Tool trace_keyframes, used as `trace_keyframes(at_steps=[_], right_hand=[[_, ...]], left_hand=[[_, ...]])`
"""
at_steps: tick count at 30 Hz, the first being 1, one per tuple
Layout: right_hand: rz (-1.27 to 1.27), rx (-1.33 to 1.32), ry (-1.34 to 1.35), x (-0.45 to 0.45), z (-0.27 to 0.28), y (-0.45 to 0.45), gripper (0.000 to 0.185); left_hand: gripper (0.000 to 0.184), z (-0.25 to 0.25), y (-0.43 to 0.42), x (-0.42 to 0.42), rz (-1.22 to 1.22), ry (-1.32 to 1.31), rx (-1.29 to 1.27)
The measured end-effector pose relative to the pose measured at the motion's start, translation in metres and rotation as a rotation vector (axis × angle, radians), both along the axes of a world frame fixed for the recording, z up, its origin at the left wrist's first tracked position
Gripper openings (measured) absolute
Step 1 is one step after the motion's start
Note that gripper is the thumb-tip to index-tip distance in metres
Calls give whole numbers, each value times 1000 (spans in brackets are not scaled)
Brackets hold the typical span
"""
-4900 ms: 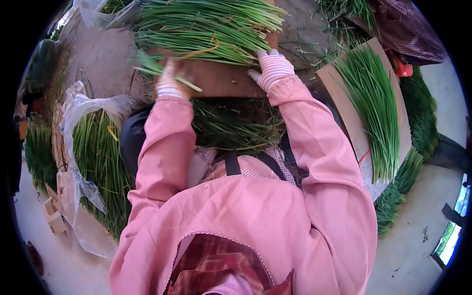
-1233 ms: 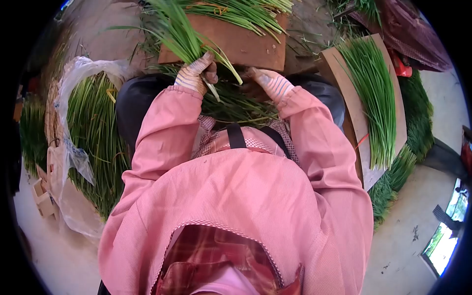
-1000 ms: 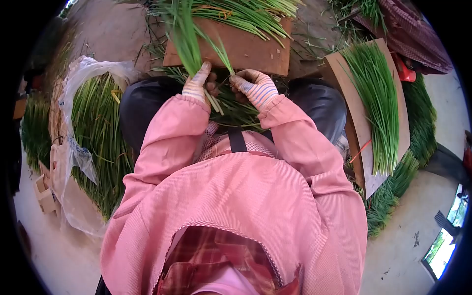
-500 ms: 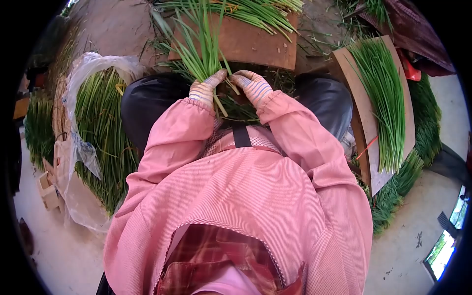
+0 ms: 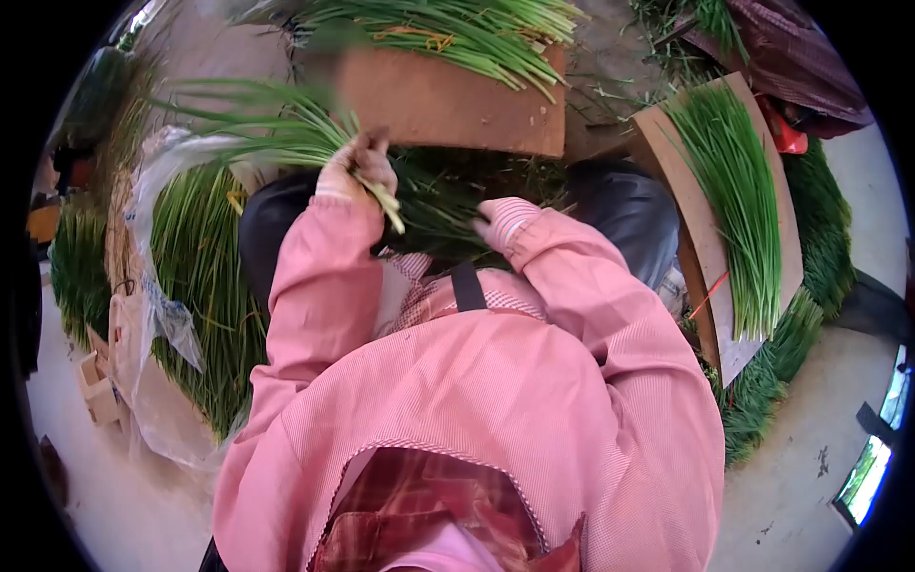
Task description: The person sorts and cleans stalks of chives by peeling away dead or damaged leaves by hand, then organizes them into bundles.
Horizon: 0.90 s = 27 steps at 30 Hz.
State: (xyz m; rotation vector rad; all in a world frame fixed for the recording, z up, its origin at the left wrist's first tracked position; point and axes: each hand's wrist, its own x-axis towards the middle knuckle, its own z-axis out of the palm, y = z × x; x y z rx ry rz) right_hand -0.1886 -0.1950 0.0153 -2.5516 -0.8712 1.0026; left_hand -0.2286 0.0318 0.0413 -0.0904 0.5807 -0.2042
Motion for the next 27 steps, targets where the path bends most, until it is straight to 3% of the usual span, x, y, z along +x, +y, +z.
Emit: trace_keyframes(at_steps=[3,4,5,7,8,9,11,13,16,18,22,23,26,27], right_hand=[[38,173,-52,13,49,4,20],[-2,283,-192,22,44,0,18],[-33,390,-333,39,38,-3,16],[-157,378,-435,74,46,-2,14],[-201,448,-469,97,28,-8,15],[-182,428,-589,114,24,-8,17],[-138,435,-701,134,27,0,17],[-188,236,-505,141,47,17,22],[-142,23,-465,157,35,28,36],[-91,-187,-426,166,32,37,53],[-113,-164,-472,159,43,44,37],[-126,-151,-488,156,49,46,33],[-180,-38,-505,165,66,45,32],[-237,191,-539,161,78,42,28]], left_hand=[[13,55,-30,-5,21,-229,266],[13,74,-35,-5,69,-289,334],[7,84,-40,-3,134,-310,583],[7,60,-29,16,213,-208,871],[9,57,-22,31,315,38,444],[11,15,-5,38,225,162,378],[10,9,-14,28,284,172,341],[9,17,-22,24,259,-31,176],[7,26,-21,28,334,-147,315],[5,32,-17,32,386,-158,629],[6,22,-20,31,356,-87,348],[9,15,-18,32,251,-207,217],[11,11,-19,24,199,-269,261],[11,22,-19,19,243,-301,494]])
